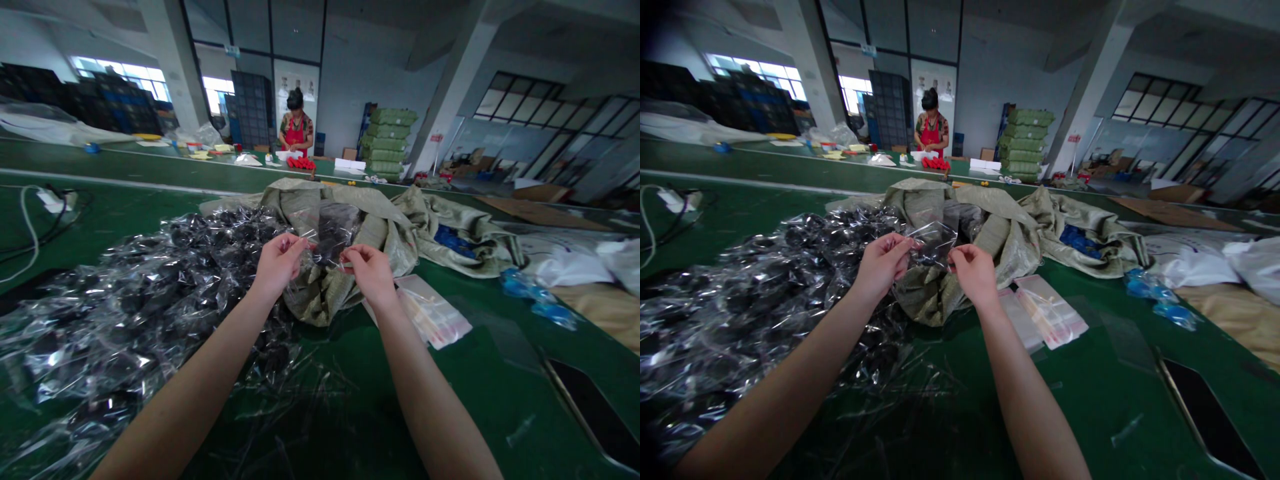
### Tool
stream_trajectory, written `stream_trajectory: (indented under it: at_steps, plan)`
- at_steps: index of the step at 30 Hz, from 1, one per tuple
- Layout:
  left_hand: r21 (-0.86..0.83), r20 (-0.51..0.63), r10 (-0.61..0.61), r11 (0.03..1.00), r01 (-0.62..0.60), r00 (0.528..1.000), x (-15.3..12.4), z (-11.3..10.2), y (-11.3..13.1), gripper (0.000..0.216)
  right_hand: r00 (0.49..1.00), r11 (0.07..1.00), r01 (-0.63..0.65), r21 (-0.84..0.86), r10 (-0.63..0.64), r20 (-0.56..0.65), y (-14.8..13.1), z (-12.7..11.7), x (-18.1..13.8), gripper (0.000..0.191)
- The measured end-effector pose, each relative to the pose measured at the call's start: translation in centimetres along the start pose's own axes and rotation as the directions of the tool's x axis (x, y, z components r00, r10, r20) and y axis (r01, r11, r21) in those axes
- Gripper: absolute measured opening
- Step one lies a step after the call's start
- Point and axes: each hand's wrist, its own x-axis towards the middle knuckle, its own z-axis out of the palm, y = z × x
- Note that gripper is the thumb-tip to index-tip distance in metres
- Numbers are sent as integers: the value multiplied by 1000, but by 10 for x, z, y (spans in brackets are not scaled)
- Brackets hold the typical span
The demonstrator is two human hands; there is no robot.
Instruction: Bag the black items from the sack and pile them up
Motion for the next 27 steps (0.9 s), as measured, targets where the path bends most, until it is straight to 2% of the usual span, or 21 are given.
stream_trajectory:
  at_steps: [6,11,14,20,27]
  plan:
    - [-4,-41,4,1000,-4,999,-1,1,1,27,997,995,-78,69,77,23,0,10,-5,16]
    - [14,-35,26,1000,-25,999,-2,4,2,26,1000,996,4,91,-3,-20,-6,9,-7,29]
    - [31,-28,17,999,-16,999,-3,5,2,27,998,992,37,122,-31,-50,-4,7,-6,24]
    - [34,55,-39,999,37,998,-2,1,2,28,996,987,37,153,-24,-88,-1,5,-3,19]
    - [-4,123,-78,997,79,989,0,-8,6,33,998,988,7,154,4,-67,-2,6,-4,21]
